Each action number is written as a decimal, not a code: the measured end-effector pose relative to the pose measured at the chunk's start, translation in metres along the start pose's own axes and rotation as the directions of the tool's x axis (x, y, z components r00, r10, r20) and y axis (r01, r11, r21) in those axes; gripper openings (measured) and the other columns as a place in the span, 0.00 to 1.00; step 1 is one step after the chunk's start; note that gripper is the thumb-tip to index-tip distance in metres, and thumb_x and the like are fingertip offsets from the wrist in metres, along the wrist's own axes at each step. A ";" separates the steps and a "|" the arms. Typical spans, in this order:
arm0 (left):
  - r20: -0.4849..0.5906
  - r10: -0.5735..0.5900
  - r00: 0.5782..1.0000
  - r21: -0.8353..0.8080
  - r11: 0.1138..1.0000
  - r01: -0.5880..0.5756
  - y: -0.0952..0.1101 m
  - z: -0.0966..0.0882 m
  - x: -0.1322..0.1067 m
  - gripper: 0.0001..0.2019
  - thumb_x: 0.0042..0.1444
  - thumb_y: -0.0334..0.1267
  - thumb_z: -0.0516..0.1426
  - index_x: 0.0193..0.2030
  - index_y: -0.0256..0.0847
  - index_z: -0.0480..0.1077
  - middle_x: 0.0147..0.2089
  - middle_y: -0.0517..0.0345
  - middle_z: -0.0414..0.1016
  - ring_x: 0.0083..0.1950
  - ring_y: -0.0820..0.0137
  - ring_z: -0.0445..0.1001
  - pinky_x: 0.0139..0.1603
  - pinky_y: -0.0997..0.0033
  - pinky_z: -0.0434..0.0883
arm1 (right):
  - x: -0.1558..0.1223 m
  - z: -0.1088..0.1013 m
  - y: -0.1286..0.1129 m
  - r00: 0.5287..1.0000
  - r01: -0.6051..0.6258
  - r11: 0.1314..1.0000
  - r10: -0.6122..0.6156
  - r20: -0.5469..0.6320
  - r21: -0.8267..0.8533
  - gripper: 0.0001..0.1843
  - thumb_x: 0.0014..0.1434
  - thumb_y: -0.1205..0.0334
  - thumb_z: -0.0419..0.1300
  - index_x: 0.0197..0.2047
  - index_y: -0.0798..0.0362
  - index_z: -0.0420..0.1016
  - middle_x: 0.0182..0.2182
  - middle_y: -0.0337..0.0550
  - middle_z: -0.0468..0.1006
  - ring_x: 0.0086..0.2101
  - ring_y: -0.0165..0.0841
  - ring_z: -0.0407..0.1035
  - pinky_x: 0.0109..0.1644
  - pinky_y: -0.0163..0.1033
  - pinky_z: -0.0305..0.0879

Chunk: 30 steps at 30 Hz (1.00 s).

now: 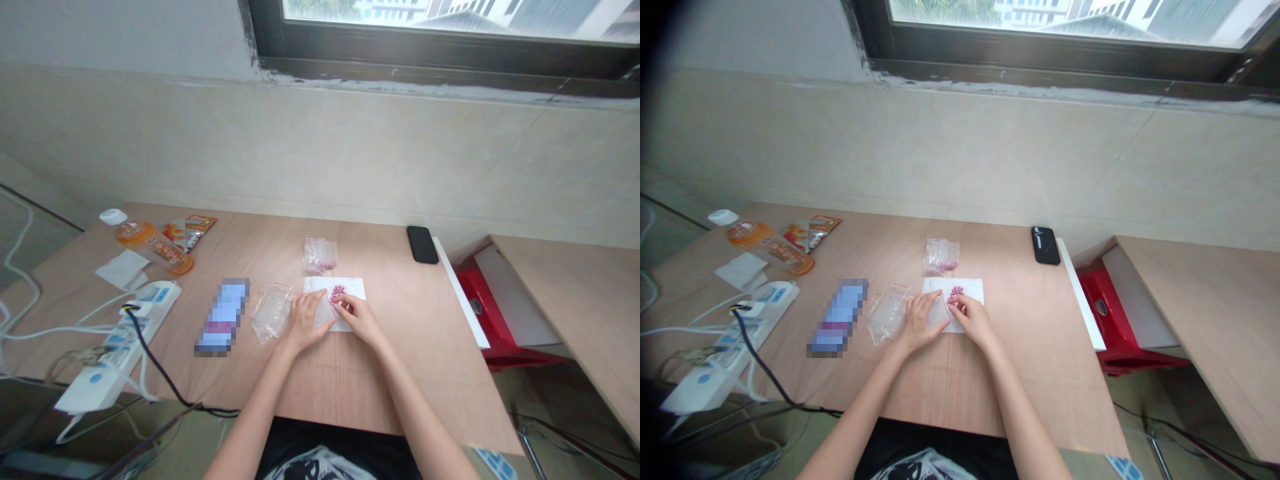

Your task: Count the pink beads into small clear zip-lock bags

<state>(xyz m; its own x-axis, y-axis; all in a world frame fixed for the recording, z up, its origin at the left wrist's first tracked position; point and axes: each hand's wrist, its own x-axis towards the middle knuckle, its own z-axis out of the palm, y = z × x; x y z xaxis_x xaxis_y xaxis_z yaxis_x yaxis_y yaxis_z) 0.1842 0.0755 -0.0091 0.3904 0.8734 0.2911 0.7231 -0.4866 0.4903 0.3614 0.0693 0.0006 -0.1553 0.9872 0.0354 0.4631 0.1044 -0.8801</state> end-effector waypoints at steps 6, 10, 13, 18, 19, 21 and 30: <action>-0.011 0.003 1.000 -0.001 1.000 -0.003 0.000 0.000 0.000 0.31 0.51 0.46 0.59 0.60 0.42 0.57 0.56 0.51 0.68 0.55 0.61 0.65 0.57 0.58 0.56 | 0.001 0.001 0.000 0.999 0.006 1.000 -0.005 0.031 -0.020 0.12 0.59 0.58 0.54 0.42 0.53 0.75 0.36 0.43 0.78 0.33 0.32 0.69 0.38 0.35 0.63; 0.000 -0.013 1.000 -0.001 1.000 0.013 0.000 0.000 0.000 0.31 0.50 0.46 0.59 0.60 0.42 0.57 0.56 0.50 0.68 0.55 0.60 0.65 0.57 0.57 0.56 | 0.001 -0.002 0.001 1.000 -0.009 0.996 0.007 -0.023 -0.092 0.13 0.59 0.57 0.54 0.43 0.53 0.74 0.31 0.41 0.76 0.28 0.30 0.66 0.34 0.34 0.61; -0.001 -0.017 1.000 -0.013 1.000 0.017 0.000 0.001 0.000 0.31 0.50 0.46 0.59 0.61 0.42 0.57 0.56 0.50 0.68 0.55 0.59 0.65 0.57 0.57 0.56 | 0.001 -0.003 0.002 0.997 -0.019 0.986 0.005 -0.081 -0.165 0.10 0.58 0.58 0.54 0.38 0.52 0.74 0.28 0.39 0.74 0.26 0.29 0.65 0.32 0.33 0.59; -0.003 -0.020 1.000 -0.017 1.000 0.020 0.000 0.000 0.000 0.30 0.51 0.45 0.58 0.60 0.42 0.57 0.56 0.50 0.68 0.55 0.59 0.65 0.57 0.57 0.56 | 0.002 -0.003 0.000 0.987 -0.102 0.949 0.058 -0.152 -0.298 0.09 0.57 0.56 0.54 0.32 0.51 0.70 0.22 0.36 0.70 0.23 0.29 0.63 0.29 0.32 0.55; -0.002 -0.020 1.000 -0.016 1.000 0.020 0.000 0.000 0.000 0.30 0.51 0.45 0.58 0.60 0.42 0.57 0.56 0.50 0.68 0.55 0.59 0.65 0.57 0.57 0.56 | 0.002 -0.003 0.000 0.986 -0.105 0.945 0.059 -0.154 -0.310 0.09 0.57 0.56 0.54 0.32 0.51 0.70 0.22 0.36 0.70 0.23 0.29 0.63 0.28 0.32 0.54; -0.002 -0.017 1.000 -0.014 1.000 0.017 0.000 -0.001 0.000 0.30 0.51 0.45 0.58 0.60 0.42 0.57 0.56 0.50 0.68 0.55 0.59 0.65 0.57 0.57 0.56 | 0.002 -0.003 0.000 0.987 -0.103 0.941 0.056 -0.152 -0.323 0.08 0.56 0.57 0.54 0.32 0.51 0.69 0.22 0.36 0.70 0.23 0.29 0.63 0.28 0.32 0.53; 0.000 -0.023 1.000 0.003 1.000 0.023 0.000 0.000 0.000 0.31 0.50 0.45 0.58 0.60 0.42 0.58 0.56 0.50 0.68 0.55 0.59 0.65 0.57 0.57 0.56 | -0.002 -0.001 0.008 0.997 -0.016 0.963 -0.004 -0.071 -0.268 0.07 0.56 0.60 0.54 0.35 0.52 0.71 0.25 0.37 0.71 0.25 0.29 0.63 0.31 0.32 0.56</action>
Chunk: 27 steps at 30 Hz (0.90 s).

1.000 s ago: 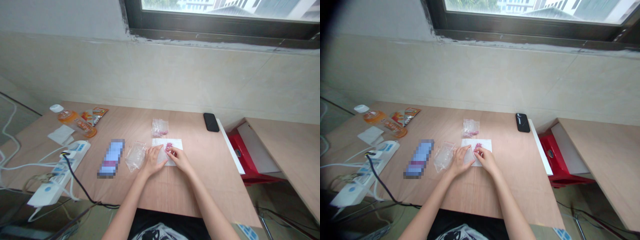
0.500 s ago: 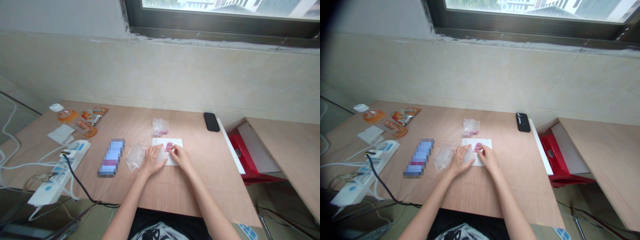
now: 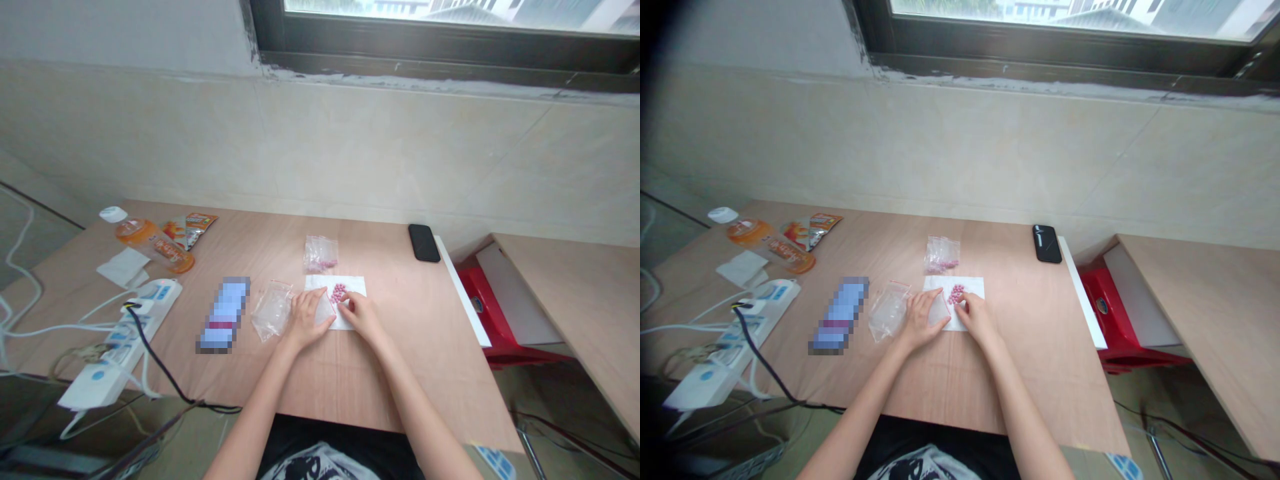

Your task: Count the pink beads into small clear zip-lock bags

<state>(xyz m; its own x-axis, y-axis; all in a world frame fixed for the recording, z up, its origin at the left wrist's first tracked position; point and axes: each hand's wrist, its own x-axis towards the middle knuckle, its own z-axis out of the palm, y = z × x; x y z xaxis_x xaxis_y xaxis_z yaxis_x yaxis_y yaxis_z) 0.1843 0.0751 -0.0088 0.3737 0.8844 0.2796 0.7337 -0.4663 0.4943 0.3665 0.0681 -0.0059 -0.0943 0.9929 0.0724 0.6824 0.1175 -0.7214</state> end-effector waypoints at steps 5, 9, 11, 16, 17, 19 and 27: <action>0.005 -0.007 1.000 -0.006 1.000 0.007 0.001 0.000 0.000 0.30 0.51 0.45 0.58 0.60 0.42 0.58 0.55 0.49 0.69 0.55 0.58 0.65 0.57 0.56 0.56 | -0.002 0.002 0.003 1.000 0.006 1.000 -0.006 0.018 -0.014 0.08 0.57 0.61 0.55 0.35 0.52 0.73 0.26 0.38 0.72 0.26 0.29 0.64 0.31 0.32 0.57; 0.007 -0.009 1.000 -0.011 1.000 0.009 0.000 0.000 0.000 0.30 0.50 0.45 0.58 0.60 0.42 0.58 0.55 0.49 0.68 0.55 0.58 0.65 0.57 0.56 0.56 | -0.002 -0.001 -0.001 1.000 -0.018 1.000 0.018 0.015 0.006 0.08 0.57 0.60 0.55 0.35 0.52 0.74 0.25 0.38 0.72 0.25 0.29 0.64 0.31 0.32 0.57; 0.006 -0.005 1.000 -0.011 1.000 0.005 0.000 0.000 0.000 0.31 0.50 0.45 0.58 0.60 0.43 0.58 0.56 0.49 0.68 0.55 0.58 0.65 0.57 0.56 0.56 | -0.001 -0.003 -0.003 1.000 -0.020 0.999 0.020 0.008 0.042 0.09 0.57 0.60 0.55 0.36 0.52 0.75 0.24 0.38 0.72 0.25 0.29 0.64 0.31 0.32 0.57; 0.005 0.022 1.000 -0.017 1.000 -0.022 0.001 -0.001 0.000 0.30 0.51 0.45 0.58 0.60 0.42 0.57 0.56 0.50 0.68 0.55 0.59 0.65 0.57 0.57 0.56 | 0.004 -0.004 -0.009 0.999 -0.026 0.994 0.024 0.023 0.109 0.10 0.57 0.58 0.56 0.37 0.52 0.76 0.25 0.38 0.74 0.25 0.29 0.65 0.31 0.32 0.58; 0.004 0.027 1.000 -0.017 0.999 -0.027 0.001 -0.002 0.000 0.30 0.51 0.45 0.58 0.60 0.42 0.57 0.56 0.50 0.68 0.55 0.59 0.65 0.57 0.57 0.56 | 0.005 -0.003 -0.010 0.999 -0.026 0.993 0.022 0.036 0.116 0.10 0.57 0.58 0.56 0.38 0.52 0.76 0.26 0.38 0.74 0.25 0.29 0.65 0.31 0.32 0.58; -0.003 0.032 0.999 -0.014 0.999 -0.032 0.001 -0.002 0.000 0.30 0.51 0.44 0.58 0.60 0.42 0.57 0.55 0.51 0.68 0.54 0.60 0.65 0.56 0.58 0.56 | 0.006 -0.002 -0.012 0.998 -0.019 0.991 0.011 0.058 0.131 0.11 0.57 0.57 0.56 0.38 0.52 0.76 0.28 0.39 0.76 0.25 0.29 0.65 0.31 0.32 0.59; -0.050 0.015 0.999 0.002 1.000 -0.015 0.000 0.000 0.000 0.30 0.50 0.44 0.58 0.60 0.41 0.57 0.54 0.51 0.69 0.54 0.60 0.65 0.57 0.57 0.56 | 0.010 -0.002 -0.009 1.000 -0.005 0.996 0.003 0.022 0.090 0.10 0.58 0.59 0.55 0.39 0.51 0.75 0.31 0.39 0.77 0.25 0.28 0.65 0.32 0.32 0.58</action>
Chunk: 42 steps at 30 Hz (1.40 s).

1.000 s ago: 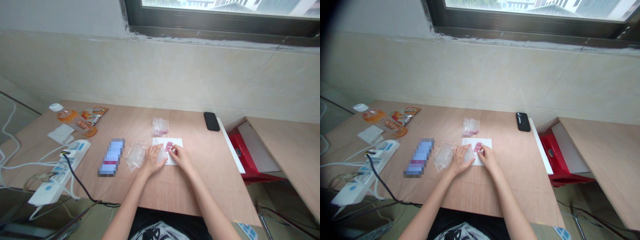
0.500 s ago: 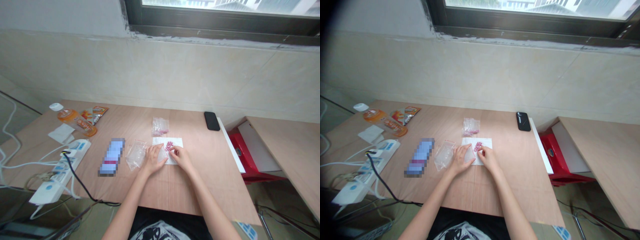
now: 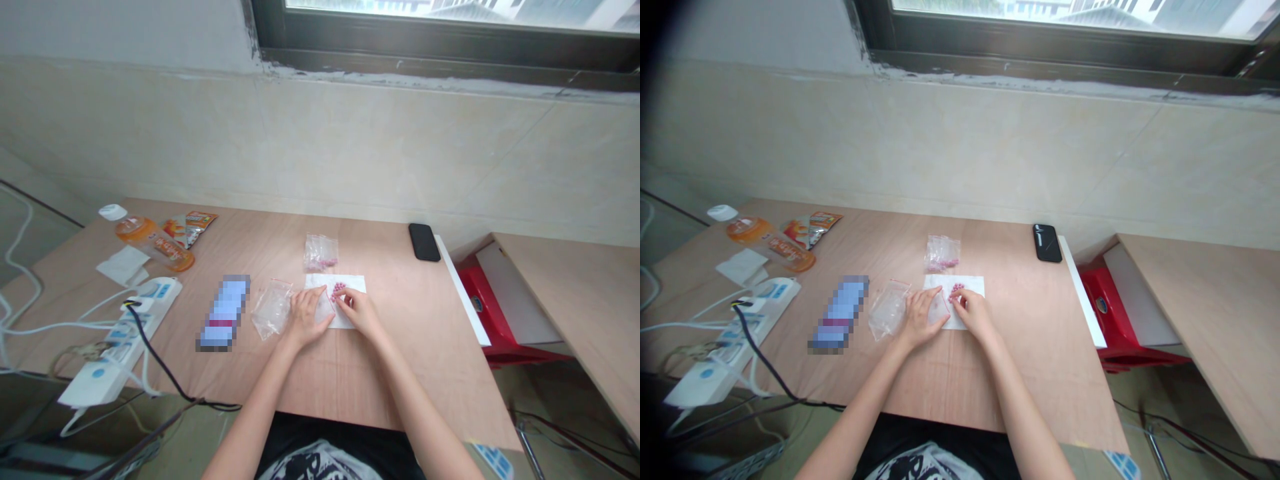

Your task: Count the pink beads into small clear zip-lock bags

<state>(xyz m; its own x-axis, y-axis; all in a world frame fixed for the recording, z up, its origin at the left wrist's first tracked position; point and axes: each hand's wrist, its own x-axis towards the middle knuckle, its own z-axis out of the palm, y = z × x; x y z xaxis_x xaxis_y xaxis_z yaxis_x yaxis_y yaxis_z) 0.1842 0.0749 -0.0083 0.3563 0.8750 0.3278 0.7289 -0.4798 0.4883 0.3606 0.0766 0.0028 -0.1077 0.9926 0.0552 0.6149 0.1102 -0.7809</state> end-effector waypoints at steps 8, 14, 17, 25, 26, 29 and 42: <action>0.013 -0.011 1.000 -0.001 1.000 0.011 0.001 -0.001 0.000 0.30 0.50 0.44 0.58 0.60 0.42 0.57 0.55 0.52 0.69 0.54 0.60 0.65 0.57 0.57 0.56 | 0.004 0.008 0.000 0.999 0.010 0.994 -0.015 -0.049 -0.108 0.07 0.57 0.59 0.55 0.35 0.51 0.72 0.28 0.38 0.75 0.26 0.29 0.65 0.32 0.31 0.57; 0.002 -0.012 1.000 -0.005 1.000 0.012 0.000 0.000 0.000 0.30 0.50 0.43 0.58 0.60 0.42 0.58 0.55 0.51 0.69 0.54 0.59 0.66 0.57 0.57 0.56 | -0.001 0.008 0.006 0.999 0.037 0.996 -0.037 -0.005 -0.079 0.07 0.56 0.63 0.55 0.38 0.51 0.72 0.30 0.38 0.75 0.27 0.29 0.66 0.34 0.32 0.59; 0.005 -0.012 1.000 0.000 1.000 0.012 0.000 0.000 0.000 0.30 0.50 0.43 0.58 0.60 0.41 0.58 0.55 0.51 0.69 0.54 0.59 0.66 0.57 0.57 0.57 | -0.003 0.007 0.010 0.998 0.057 0.996 -0.055 0.041 -0.070 0.07 0.56 0.65 0.55 0.38 0.51 0.72 0.32 0.40 0.76 0.28 0.30 0.66 0.35 0.32 0.60; -0.003 -0.003 1.000 -0.006 1.000 0.003 -0.001 0.000 -0.001 0.30 0.50 0.43 0.59 0.60 0.42 0.58 0.54 0.51 0.69 0.54 0.60 0.66 0.57 0.57 0.56 | -0.005 0.009 0.014 0.993 0.100 0.992 -0.094 0.078 -0.077 0.06 0.56 0.66 0.56 0.35 0.51 0.74 0.33 0.41 0.76 0.32 0.31 0.68 0.37 0.33 0.60; -0.002 -0.002 1.000 -0.006 1.000 0.002 -0.001 0.000 -0.001 0.30 0.50 0.43 0.59 0.60 0.41 0.58 0.54 0.51 0.69 0.54 0.60 0.66 0.57 0.57 0.56 | -0.006 0.008 0.014 0.993 0.099 0.993 -0.095 0.069 -0.065 0.06 0.56 0.66 0.56 0.35 0.51 0.74 0.33 0.41 0.76 0.32 0.31 0.68 0.38 0.33 0.60; 0.006 -0.007 1.000 -0.005 1.000 0.007 -0.001 0.000 -0.001 0.30 0.50 0.43 0.58 0.60 0.42 0.58 0.54 0.50 0.69 0.54 0.59 0.66 0.56 0.57 0.56 | -0.007 0.006 0.012 0.996 0.076 0.997 -0.075 0.049 -0.022 0.06 0.56 0.65 0.55 0.35 0.52 0.74 0.32 0.41 0.76 0.30 0.30 0.67 0.36 0.32 0.60; -0.005 -0.003 1.000 0.004 1.000 0.003 0.000 -0.001 0.000 0.29 0.51 0.43 0.58 0.60 0.42 0.57 0.54 0.51 0.70 0.53 0.60 0.66 0.56 0.57 0.57 | 0.002 0.006 -0.001 0.998 0.012 0.997 -0.017 0.065 0.076 0.11 0.57 0.58 0.57 0.39 0.52 0.77 0.26 0.38 0.75 0.25 0.29 0.65 0.29 0.32 0.57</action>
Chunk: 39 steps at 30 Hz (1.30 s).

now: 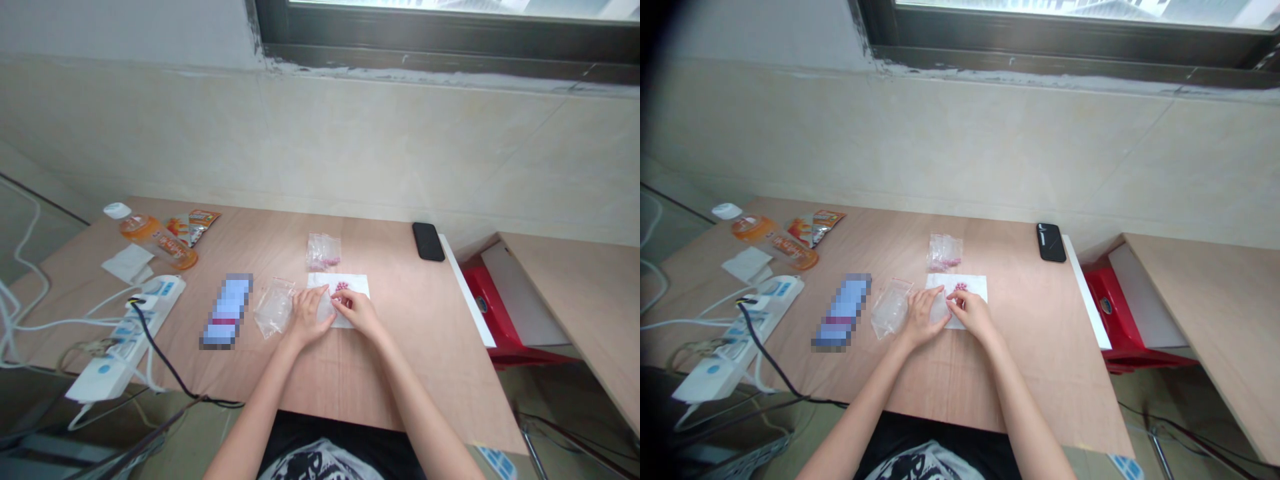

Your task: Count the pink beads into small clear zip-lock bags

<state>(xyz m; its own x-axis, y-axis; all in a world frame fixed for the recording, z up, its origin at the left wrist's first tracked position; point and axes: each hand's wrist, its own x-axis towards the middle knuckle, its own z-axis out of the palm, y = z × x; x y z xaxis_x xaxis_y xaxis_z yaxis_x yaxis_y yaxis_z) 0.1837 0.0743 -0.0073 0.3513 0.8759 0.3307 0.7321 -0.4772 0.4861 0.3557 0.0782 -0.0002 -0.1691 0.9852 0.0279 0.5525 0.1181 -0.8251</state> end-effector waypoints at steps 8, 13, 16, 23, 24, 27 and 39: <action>0.002 -0.029 1.000 -0.018 0.999 0.029 -0.001 0.000 0.000 0.30 0.50 0.44 0.59 0.60 0.43 0.58 0.54 0.51 0.70 0.53 0.59 0.66 0.57 0.55 0.56 | 0.004 -0.003 0.006 0.999 -0.008 0.994 0.003 -0.042 -0.110 0.10 0.58 0.61 0.55 0.41 0.50 0.75 0.37 0.42 0.78 0.30 0.30 0.69 0.36 0.33 0.62; -0.003 -0.040 0.999 -0.014 0.999 0.040 -0.001 0.000 0.000 0.29 0.50 0.44 0.58 0.60 0.43 0.58 0.54 0.51 0.70 0.53 0.58 0.66 0.57 0.55 0.55 | 0.009 0.000 0.005 0.999 0.039 0.960 -0.032 0.029 -0.276 0.11 0.57 0.65 0.55 0.42 0.49 0.76 0.40 0.43 0.78 0.38 0.33 0.71 0.42 0.34 0.62; -0.004 -0.044 0.999 -0.004 0.999 0.044 -0.001 0.000 0.000 0.30 0.50 0.44 0.58 0.60 0.43 0.58 0.54 0.51 0.70 0.53 0.58 0.66 0.57 0.55 0.56 | 0.012 0.001 0.003 0.998 0.049 0.936 -0.029 0.062 -0.348 0.11 0.58 0.66 0.55 0.42 0.49 0.76 0.40 0.44 0.77 0.39 0.34 0.70 0.42 0.34 0.61; -0.007 -0.035 0.999 0.012 0.999 0.035 -0.001 0.001 0.000 0.31 0.50 0.44 0.58 0.60 0.42 0.57 0.54 0.51 0.70 0.54 0.59 0.66 0.57 0.56 0.56 | 0.013 0.000 0.000 0.995 0.074 0.917 -0.040 0.092 -0.393 0.08 0.58 0.66 0.54 0.37 0.50 0.75 0.37 0.43 0.77 0.37 0.32 0.70 0.38 0.32 0.58; -0.011 -0.031 0.999 0.014 0.999 0.031 -0.001 0.001 0.000 0.31 0.50 0.44 0.58 0.60 0.42 0.57 0.54 0.51 0.70 0.53 0.60 0.66 0.57 0.56 0.56 | 0.013 0.000 0.000 0.995 0.080 0.916 -0.047 0.092 -0.394 0.08 0.59 0.66 0.54 0.37 0.50 0.75 0.37 0.43 0.77 0.37 0.32 0.70 0.38 0.32 0.58; -0.015 -0.026 1.000 0.025 0.999 0.026 -0.001 0.001 0.000 0.30 0.50 0.44 0.58 0.60 0.41 0.57 0.54 0.51 0.70 0.53 0.60 0.66 0.57 0.56 0.56 | 0.011 0.000 0.001 0.995 0.080 0.914 -0.049 0.089 -0.397 0.08 0.59 0.65 0.54 0.38 0.50 0.75 0.37 0.43 0.77 0.38 0.32 0.70 0.39 0.32 0.58; -0.007 -0.031 0.999 -0.018 0.999 0.031 0.000 0.000 0.000 0.29 0.50 0.43 0.58 0.60 0.42 0.58 0.53 0.50 0.70 0.53 0.58 0.66 0.57 0.55 0.55 | 0.009 -0.001 -0.001 0.996 0.053 0.924 -0.019 0.091 -0.378 0.07 0.59 0.63 0.55 0.36 0.51 0.74 0.34 0.43 0.77 0.33 0.31 0.69 0.36 0.32 0.58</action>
<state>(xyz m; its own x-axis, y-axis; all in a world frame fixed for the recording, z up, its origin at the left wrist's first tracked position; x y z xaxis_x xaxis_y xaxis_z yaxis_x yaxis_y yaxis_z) 0.1836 0.0741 -0.0074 0.3244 0.8898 0.3209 0.7321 -0.4510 0.5105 0.3545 0.0868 0.0014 -0.2536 0.9673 -0.0079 0.8101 0.2079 -0.5482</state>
